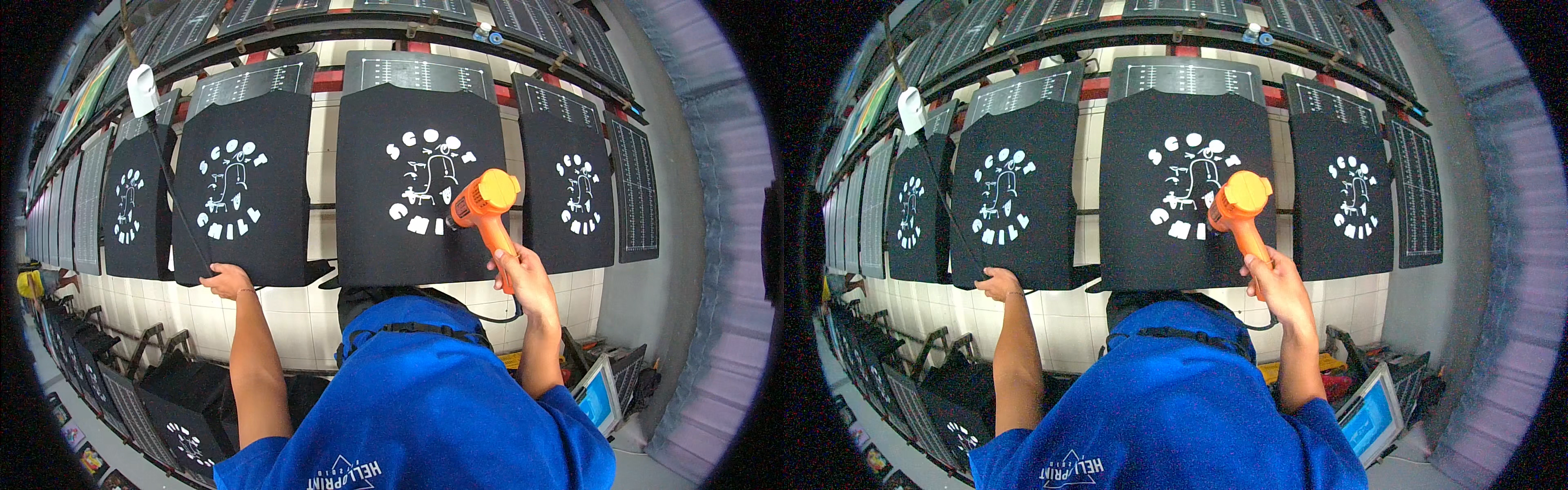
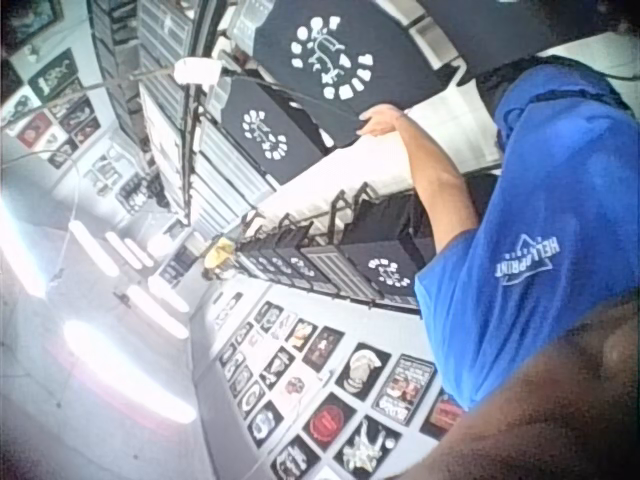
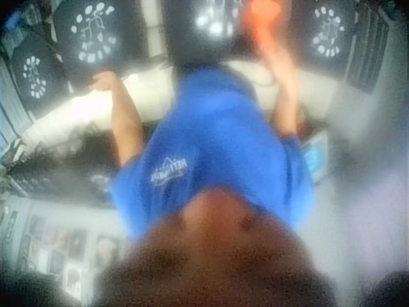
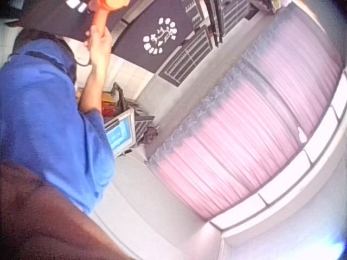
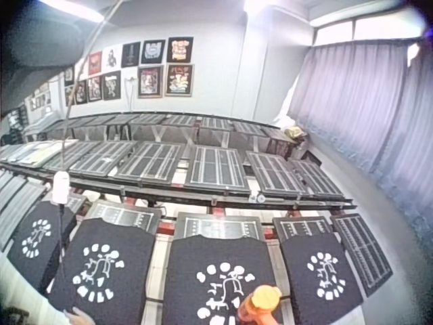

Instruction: The person uses a heat gun to dry white ink on black t-shirts mounted on platens while moving along a production line.

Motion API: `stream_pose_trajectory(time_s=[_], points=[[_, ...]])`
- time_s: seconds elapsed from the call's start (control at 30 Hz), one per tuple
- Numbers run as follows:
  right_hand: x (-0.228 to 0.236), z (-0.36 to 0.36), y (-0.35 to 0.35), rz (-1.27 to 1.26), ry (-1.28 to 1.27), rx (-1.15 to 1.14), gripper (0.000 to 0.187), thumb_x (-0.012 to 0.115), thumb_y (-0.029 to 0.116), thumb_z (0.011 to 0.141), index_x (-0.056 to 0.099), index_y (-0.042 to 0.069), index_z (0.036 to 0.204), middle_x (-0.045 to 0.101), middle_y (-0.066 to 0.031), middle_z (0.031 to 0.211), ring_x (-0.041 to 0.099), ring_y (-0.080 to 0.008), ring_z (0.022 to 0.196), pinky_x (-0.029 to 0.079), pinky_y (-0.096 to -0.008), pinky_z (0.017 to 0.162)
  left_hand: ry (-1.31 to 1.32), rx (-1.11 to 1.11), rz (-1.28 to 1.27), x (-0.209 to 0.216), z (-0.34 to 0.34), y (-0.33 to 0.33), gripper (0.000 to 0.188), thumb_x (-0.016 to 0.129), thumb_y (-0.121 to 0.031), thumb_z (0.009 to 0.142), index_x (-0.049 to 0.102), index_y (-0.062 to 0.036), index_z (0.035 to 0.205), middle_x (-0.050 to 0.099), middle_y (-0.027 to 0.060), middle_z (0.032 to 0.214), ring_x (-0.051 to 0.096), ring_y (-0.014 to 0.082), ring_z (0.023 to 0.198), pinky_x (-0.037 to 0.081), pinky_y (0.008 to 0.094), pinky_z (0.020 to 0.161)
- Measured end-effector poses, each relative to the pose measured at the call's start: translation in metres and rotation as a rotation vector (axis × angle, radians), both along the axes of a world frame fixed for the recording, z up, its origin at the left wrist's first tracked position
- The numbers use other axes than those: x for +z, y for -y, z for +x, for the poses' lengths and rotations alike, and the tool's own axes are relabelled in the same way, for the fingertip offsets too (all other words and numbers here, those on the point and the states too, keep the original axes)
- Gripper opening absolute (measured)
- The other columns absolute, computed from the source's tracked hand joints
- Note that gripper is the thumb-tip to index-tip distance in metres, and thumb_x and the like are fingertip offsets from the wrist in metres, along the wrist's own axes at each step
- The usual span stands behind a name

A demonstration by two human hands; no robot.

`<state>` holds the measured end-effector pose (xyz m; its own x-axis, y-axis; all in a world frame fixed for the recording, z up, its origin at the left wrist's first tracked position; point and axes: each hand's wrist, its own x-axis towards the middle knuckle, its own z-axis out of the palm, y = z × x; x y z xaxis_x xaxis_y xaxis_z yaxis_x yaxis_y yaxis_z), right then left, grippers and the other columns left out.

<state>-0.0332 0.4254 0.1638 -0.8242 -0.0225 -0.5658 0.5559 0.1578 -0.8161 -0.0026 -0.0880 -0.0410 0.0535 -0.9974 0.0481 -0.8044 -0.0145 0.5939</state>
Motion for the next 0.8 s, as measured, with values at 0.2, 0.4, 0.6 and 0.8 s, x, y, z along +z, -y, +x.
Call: stream_pose_trajectory(time_s=[0.2, 0.4, 0.6, 0.8], points=[[0.002, 0.007, -0.005, -0.007, 0.022, -0.004, 0.033, 0.058, 0.023, 0.094, 0.055, -0.001, 0.117, 0.060, -0.0028, 0.079, 0.053, -0.0070, 0.054, 0.039, -0.0197, 0.045, -0.002, 0.007, -0.009, -0.004, 0.001, 0.002, 0.058, 0.043, -0.034, 0.095, 0.031, 0.0002, 0.140, 0.049, 0.0314, 0.125, 0.050, 0.0441, 0.115, 0.039, 0.0514, 0.098], [0.004, 0.012, -0.009, -0.038, 0.042, -0.014, 0.034, 0.058, 0.022, 0.093, 0.054, -0.001, 0.118, 0.060, -0.0030, 0.080, 0.053, -0.0071, 0.054, 0.040, -0.0198, 0.047, 0.004, 0.001, -0.007, -0.006, 0.002, 0.005, 0.057, 0.042, -0.035, 0.095, 0.032, -0.0003, 0.140, 0.049, 0.0307, 0.126, 0.050, 0.0442, 0.115, 0.040, 0.0516, 0.097], [0.003, 0.011, -0.019, -0.019, 0.046, -0.047, 0.030, 0.058, 0.022, 0.093, 0.055, -0.001, 0.113, 0.059, -0.0028, 0.079, 0.052, -0.0068, 0.054, 0.040, -0.0200, 0.047, -0.016, 0.006, -0.027, -0.005, 0.002, 0.002, 0.059, 0.045, -0.037, 0.094, 0.033, -0.0001, 0.138, 0.051, 0.0331, 0.123, 0.052, 0.0460, 0.113, 0.040, 0.0531, 0.097], [0.000, 0.011, -0.020, -0.020, -0.004, -0.080, 0.030, 0.059, 0.025, 0.093, 0.057, 0.000, 0.110, 0.060, -0.0026, 0.078, 0.052, -0.0074, 0.052, 0.040, -0.0211, 0.046, -0.019, 0.006, 0.004, 0.000, 0.000, -0.001, 0.058, 0.043, -0.036, 0.095, 0.032, -0.0012, 0.140, 0.048, 0.0321, 0.125, 0.050, 0.0457, 0.114, 0.040, 0.0528, 0.098]])
